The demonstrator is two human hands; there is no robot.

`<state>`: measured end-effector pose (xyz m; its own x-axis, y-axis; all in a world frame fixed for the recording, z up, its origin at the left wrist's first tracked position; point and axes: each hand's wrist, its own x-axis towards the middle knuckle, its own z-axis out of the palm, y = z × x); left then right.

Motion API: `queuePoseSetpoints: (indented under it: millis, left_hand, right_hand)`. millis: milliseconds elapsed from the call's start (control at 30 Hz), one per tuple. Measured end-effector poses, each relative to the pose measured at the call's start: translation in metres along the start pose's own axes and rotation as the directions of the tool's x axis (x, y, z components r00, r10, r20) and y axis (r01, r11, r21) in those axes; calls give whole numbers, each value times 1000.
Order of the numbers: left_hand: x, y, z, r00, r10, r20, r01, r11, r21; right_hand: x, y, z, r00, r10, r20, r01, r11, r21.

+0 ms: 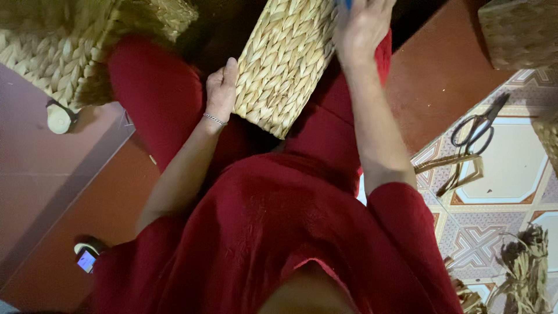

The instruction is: The person sits on the floor and wipes a woven water-hyacinth basket with a blue cloth, turning the basket to clean its sides, edges, and handle opening. They continue wiping the same basket throughout the clip.

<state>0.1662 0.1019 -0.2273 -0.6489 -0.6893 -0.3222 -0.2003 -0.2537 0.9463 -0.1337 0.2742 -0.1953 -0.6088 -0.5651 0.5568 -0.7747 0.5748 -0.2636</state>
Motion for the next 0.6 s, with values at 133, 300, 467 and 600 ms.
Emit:
queuePoseSetpoints:
  millis: [133,300,467,600]
  left_hand:
    - [0,3,-2,997,-70,14,71,992,-108]
    - [1,-1,-8,993,-108,56,119,961,-249]
    - [3,-6,-9,996,-54,67,68,974,-217]
    - [3,0,-1,994,-102,47,108,984,-141]
  right_hand:
    - [-50,-83,-66,981,-190,50,188,981,46]
    - [-88,-177,-129,890,-426,163,381,891,246]
    - [-66,-161,-111,888,-433,157,375,878,299]
    - [-22,-96,-51,945,-320,72,311,944,109]
